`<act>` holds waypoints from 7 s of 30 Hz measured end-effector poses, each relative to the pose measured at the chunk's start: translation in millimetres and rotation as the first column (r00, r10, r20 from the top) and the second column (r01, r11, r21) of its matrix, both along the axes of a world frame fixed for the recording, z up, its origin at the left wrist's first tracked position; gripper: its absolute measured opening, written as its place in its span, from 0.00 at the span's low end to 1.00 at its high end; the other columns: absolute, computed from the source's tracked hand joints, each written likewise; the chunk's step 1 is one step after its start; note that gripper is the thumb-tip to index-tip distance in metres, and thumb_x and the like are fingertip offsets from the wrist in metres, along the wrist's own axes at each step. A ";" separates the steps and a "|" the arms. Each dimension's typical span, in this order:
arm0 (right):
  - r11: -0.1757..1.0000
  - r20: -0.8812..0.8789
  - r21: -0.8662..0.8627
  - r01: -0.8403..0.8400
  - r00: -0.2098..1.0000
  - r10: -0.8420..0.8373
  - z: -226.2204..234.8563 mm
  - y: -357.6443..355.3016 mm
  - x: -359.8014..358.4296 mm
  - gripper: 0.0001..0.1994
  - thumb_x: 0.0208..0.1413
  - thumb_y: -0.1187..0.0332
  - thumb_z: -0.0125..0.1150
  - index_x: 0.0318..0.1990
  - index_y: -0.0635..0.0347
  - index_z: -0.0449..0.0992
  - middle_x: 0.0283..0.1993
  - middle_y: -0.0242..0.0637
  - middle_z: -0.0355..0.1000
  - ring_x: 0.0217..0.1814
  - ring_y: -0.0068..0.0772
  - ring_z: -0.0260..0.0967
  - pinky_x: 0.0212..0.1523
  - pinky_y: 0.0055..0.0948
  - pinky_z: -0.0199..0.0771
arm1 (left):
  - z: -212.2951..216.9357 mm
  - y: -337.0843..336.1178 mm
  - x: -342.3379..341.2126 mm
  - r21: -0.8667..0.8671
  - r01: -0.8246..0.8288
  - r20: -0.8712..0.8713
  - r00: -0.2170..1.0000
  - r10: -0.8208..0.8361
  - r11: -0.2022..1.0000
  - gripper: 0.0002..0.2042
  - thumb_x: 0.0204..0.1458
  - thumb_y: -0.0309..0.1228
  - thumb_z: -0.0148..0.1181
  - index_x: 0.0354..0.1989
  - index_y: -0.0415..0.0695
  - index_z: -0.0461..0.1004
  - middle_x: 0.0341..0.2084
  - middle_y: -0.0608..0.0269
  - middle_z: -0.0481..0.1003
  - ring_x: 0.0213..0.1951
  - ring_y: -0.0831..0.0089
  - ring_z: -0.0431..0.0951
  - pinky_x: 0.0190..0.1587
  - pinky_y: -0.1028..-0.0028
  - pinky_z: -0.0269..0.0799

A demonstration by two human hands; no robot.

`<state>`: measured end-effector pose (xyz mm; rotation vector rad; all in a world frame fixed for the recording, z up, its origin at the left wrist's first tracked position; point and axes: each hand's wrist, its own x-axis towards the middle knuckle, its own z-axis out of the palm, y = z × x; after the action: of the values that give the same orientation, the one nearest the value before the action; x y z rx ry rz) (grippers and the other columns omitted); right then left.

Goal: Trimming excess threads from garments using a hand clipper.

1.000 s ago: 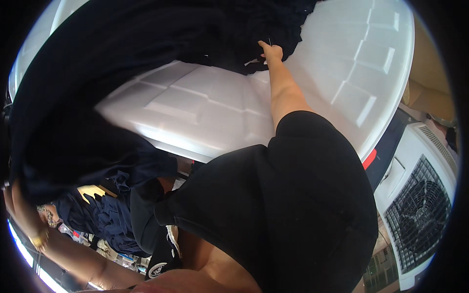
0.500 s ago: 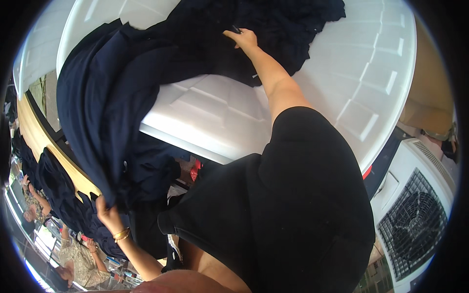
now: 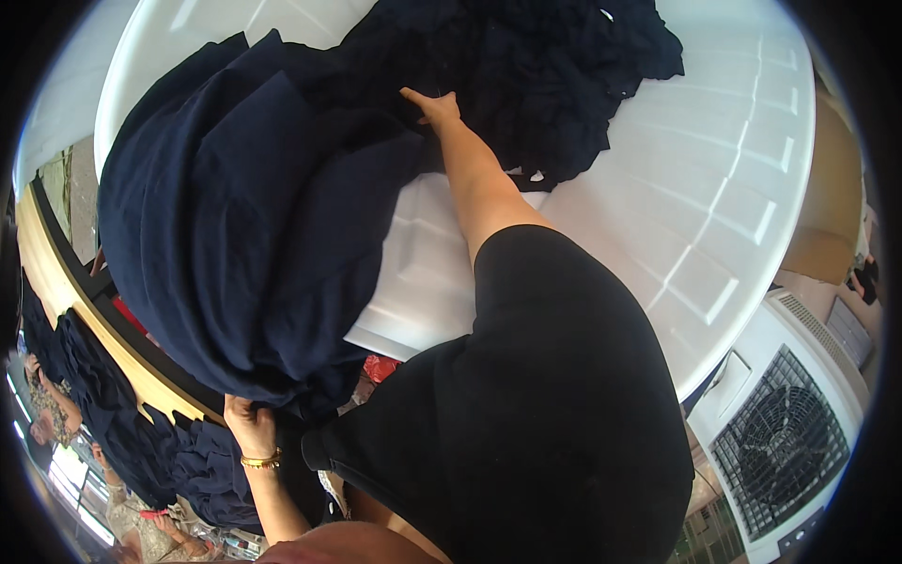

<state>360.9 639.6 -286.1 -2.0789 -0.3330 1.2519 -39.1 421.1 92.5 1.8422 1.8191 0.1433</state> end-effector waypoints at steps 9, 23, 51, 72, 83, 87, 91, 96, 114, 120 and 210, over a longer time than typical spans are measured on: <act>0.941 -0.144 -0.041 0.335 0.930 -0.337 -6.9 13.8 -15.0 0.25 0.32 0.66 0.77 0.36 0.73 0.73 0.31 0.41 0.73 0.28 0.33 0.72 0.30 0.28 0.72 | -12.6 -5.2 -18.8 -0.111 -0.134 0.109 0.983 0.146 0.985 0.08 0.36 0.14 0.53 0.27 0.34 0.75 0.32 0.49 0.78 0.38 0.56 0.78 0.42 0.70 0.70; 0.943 -0.617 0.196 0.269 0.781 -0.095 132.8 -56.2 77.9 0.07 0.43 0.66 0.65 0.30 0.59 0.78 0.28 0.32 0.76 0.24 0.27 0.73 0.27 0.21 0.75 | -1.8 15.5 0.6 -0.053 -0.023 0.225 0.974 0.034 0.998 0.20 0.25 0.06 0.39 0.29 0.32 0.72 0.26 0.63 0.68 0.33 0.68 0.72 0.42 0.83 0.63; -0.203 0.682 0.712 -0.672 0.731 -0.025 595.8 -214.9 -55.6 0.29 0.51 0.65 0.63 0.59 0.63 0.61 0.59 0.42 0.63 0.59 0.37 0.63 0.61 0.30 0.63 | 73.4 -24.9 -62.6 -0.082 -0.136 0.340 0.927 0.156 0.987 0.22 0.48 0.32 0.66 0.52 0.43 0.72 0.39 0.63 0.72 0.37 0.76 0.74 0.39 0.75 0.72; -0.074 0.469 0.367 -0.927 0.116 0.875 490.4 -155.1 -114.0 0.15 0.49 0.75 0.63 0.47 0.65 0.76 0.32 0.25 0.70 0.22 0.08 0.59 0.18 0.12 0.57 | 46.2 -3.0 -38.3 0.436 -0.408 0.454 0.869 0.195 0.802 0.12 0.58 0.36 0.51 0.42 0.42 0.76 0.26 0.68 0.75 0.20 0.85 0.69 0.25 0.82 0.66; -0.454 0.847 0.147 -0.879 -0.125 0.517 456.5 -129.0 -173.9 0.10 0.44 0.67 0.67 0.29 0.62 0.75 0.31 0.39 0.72 0.29 0.37 0.71 0.32 0.31 0.70 | 40.0 43.6 -8.9 -0.355 -0.511 0.634 0.484 0.603 0.783 0.17 0.52 0.42 0.59 0.33 0.36 0.76 0.22 0.60 0.78 0.18 0.77 0.75 0.19 0.81 0.68; -0.558 0.861 0.230 -0.797 -0.101 0.499 486.1 -148.4 -166.4 0.08 0.42 0.71 0.67 0.27 0.63 0.74 0.26 0.39 0.70 0.25 0.37 0.70 0.27 0.29 0.69 | 65.6 21.9 4.7 -0.273 -0.541 0.903 0.142 0.406 0.795 0.08 0.55 0.34 0.59 0.32 0.42 0.72 0.29 0.63 0.76 0.28 0.74 0.79 0.28 0.79 0.75; -0.692 0.826 0.398 -0.602 -0.093 0.556 526.2 -180.6 -167.1 0.10 0.38 0.76 0.68 0.27 0.62 0.71 0.27 0.38 0.69 0.26 0.37 0.69 0.26 0.28 0.69 | 117.3 -14.8 17.8 -0.225 -0.433 0.974 -0.091 0.206 0.873 0.04 0.57 0.31 0.57 0.36 0.45 0.73 0.27 0.75 0.73 0.29 0.87 0.73 0.30 0.85 0.70; -0.802 0.692 0.377 -0.463 -0.434 0.577 537.2 -195.9 -178.4 0.13 0.37 0.76 0.72 0.32 0.61 0.74 0.27 0.33 0.68 0.26 0.25 0.67 0.24 0.21 0.63 | 142.8 -66.5 27.5 -0.155 -0.426 0.969 0.108 0.221 0.891 0.14 0.55 0.32 0.59 0.48 0.41 0.73 0.28 0.82 0.72 0.23 0.95 0.62 0.23 0.90 0.53; -0.762 0.899 0.437 -0.478 0.203 0.388 477.1 -149.5 -197.2 0.18 0.39 0.74 0.72 0.43 0.60 0.79 0.34 0.35 0.74 0.29 0.24 0.69 0.28 0.18 0.69 | 85.1 -97.4 74.3 -0.090 -0.743 0.994 -0.027 0.105 0.663 0.11 0.58 0.27 0.54 0.46 0.35 0.74 0.39 0.66 0.77 0.42 0.83 0.74 0.47 0.83 0.67; -0.819 0.915 0.400 -0.412 0.222 0.336 470.9 -142.7 -200.0 0.18 0.38 0.73 0.73 0.41 0.61 0.80 0.32 0.36 0.74 0.29 0.26 0.70 0.28 0.19 0.69 | 81.0 -92.8 79.9 -0.017 -0.754 0.997 0.039 0.070 0.657 0.11 0.58 0.27 0.54 0.46 0.35 0.74 0.38 0.67 0.76 0.41 0.84 0.73 0.46 0.84 0.67; -0.810 0.947 0.321 -0.490 0.155 0.281 485.6 -140.5 -181.6 0.15 0.42 0.79 0.69 0.42 0.66 0.80 0.33 0.36 0.74 0.32 0.23 0.69 0.31 0.16 0.66 | 75.5 -89.5 102.2 -0.073 -0.767 0.996 -0.089 0.007 0.638 0.12 0.57 0.25 0.55 0.48 0.36 0.74 0.39 0.64 0.77 0.41 0.83 0.75 0.45 0.85 0.68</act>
<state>179.3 499.1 199.5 0.1178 -2.3829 0.5560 63.0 331.6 168.0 0.6230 1.0945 1.9351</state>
